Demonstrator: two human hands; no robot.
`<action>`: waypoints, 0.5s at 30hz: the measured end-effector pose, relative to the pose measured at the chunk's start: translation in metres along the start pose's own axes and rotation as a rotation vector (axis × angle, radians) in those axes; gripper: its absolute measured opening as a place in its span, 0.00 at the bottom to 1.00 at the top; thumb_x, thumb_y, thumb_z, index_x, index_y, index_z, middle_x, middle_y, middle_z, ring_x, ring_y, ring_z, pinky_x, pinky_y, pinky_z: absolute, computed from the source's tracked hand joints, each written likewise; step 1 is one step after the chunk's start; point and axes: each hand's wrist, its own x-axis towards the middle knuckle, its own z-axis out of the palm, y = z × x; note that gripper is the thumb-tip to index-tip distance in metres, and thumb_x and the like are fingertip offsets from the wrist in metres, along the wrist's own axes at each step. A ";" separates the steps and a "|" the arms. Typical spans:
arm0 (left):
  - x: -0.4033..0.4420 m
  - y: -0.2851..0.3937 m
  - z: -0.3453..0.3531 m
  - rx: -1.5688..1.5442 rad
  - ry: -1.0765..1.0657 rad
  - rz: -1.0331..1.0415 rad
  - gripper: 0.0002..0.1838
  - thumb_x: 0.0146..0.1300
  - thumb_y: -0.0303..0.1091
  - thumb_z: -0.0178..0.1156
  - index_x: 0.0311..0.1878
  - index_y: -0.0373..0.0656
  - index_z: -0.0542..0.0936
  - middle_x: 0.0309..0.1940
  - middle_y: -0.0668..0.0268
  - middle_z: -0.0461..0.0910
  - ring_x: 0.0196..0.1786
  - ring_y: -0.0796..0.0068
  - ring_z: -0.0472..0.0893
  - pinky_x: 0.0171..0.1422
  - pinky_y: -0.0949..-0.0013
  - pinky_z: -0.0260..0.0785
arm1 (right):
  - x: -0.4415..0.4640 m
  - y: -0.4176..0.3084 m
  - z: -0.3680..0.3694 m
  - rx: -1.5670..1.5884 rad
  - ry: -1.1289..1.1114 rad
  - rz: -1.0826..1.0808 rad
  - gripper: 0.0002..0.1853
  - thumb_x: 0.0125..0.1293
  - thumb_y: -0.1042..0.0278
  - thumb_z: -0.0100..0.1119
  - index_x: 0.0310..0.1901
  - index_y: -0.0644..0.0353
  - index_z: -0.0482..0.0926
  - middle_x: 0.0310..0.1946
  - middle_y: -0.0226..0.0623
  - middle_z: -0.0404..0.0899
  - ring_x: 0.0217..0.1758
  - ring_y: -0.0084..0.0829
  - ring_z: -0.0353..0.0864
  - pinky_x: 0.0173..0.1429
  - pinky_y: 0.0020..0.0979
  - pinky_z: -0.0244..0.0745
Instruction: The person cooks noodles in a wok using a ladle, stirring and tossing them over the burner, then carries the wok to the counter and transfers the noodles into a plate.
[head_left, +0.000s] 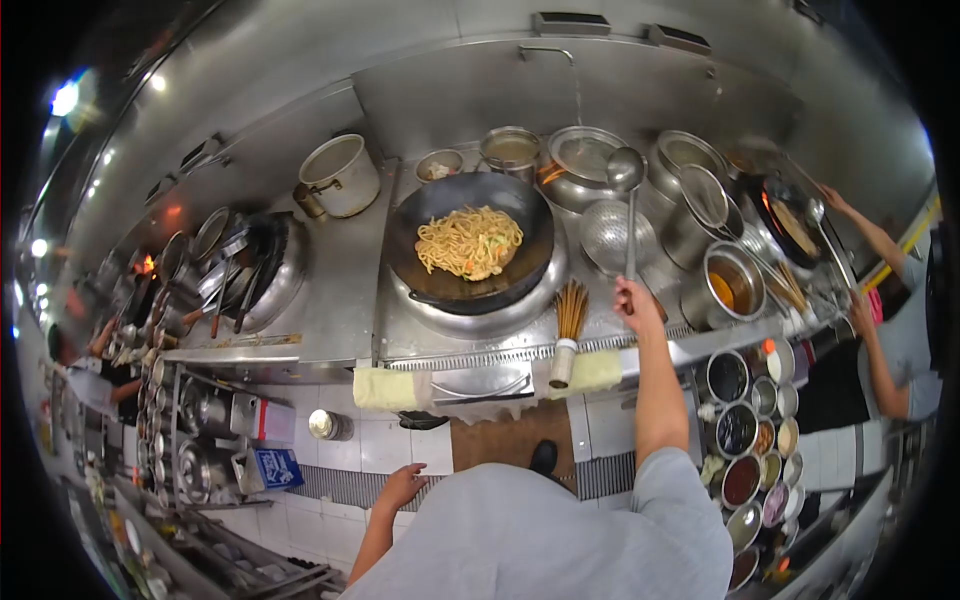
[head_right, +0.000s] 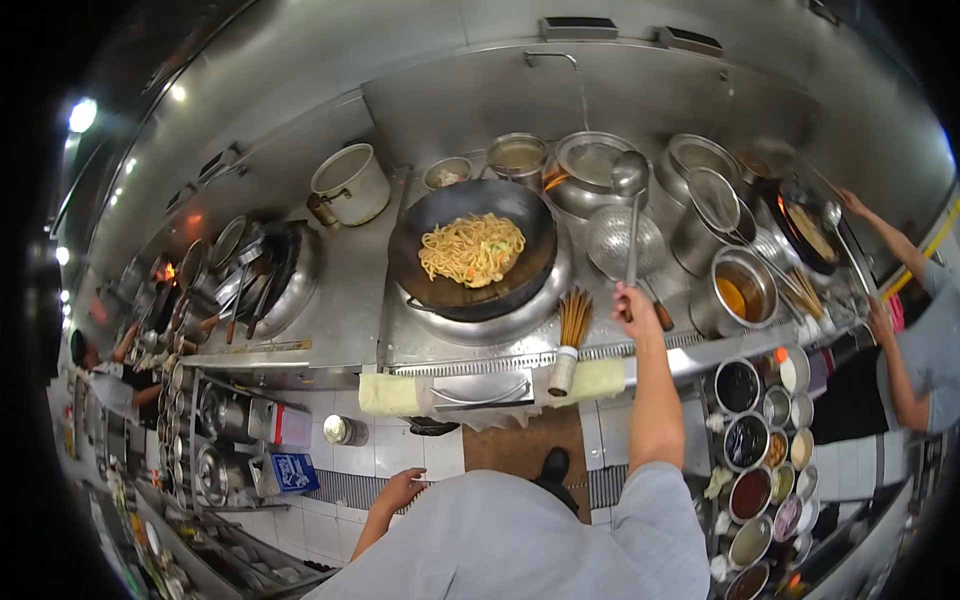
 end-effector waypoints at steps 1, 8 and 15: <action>-0.002 0.002 0.002 0.011 0.045 -0.011 0.22 0.59 0.41 0.63 0.57 0.47 0.78 0.47 0.53 0.82 0.46 0.55 0.81 0.53 0.59 0.73 | 0.032 -0.020 -0.002 -0.116 0.039 -0.107 0.08 0.66 0.64 0.59 0.41 0.52 0.69 0.19 0.26 0.67 0.14 0.18 0.63 0.17 0.25 0.60; -0.042 0.001 0.020 -0.002 0.180 -0.214 0.23 0.61 0.41 0.63 0.57 0.43 0.77 0.46 0.54 0.83 0.46 0.60 0.83 0.51 0.62 0.74 | 0.167 -0.111 0.048 -0.783 0.211 -0.175 0.06 0.66 0.70 0.51 0.40 0.58 0.66 0.17 0.31 0.67 0.13 0.23 0.62 0.12 0.26 0.55; -0.083 -0.081 0.093 -0.339 0.149 -0.430 0.16 0.61 0.39 0.60 0.49 0.43 0.81 0.33 0.56 0.83 0.37 0.57 0.82 0.44 0.62 0.75 | 0.135 -0.107 0.052 0.744 -0.510 0.162 0.07 0.70 0.71 0.46 0.32 0.60 0.65 0.19 0.24 0.63 0.15 0.18 0.63 0.16 0.22 0.55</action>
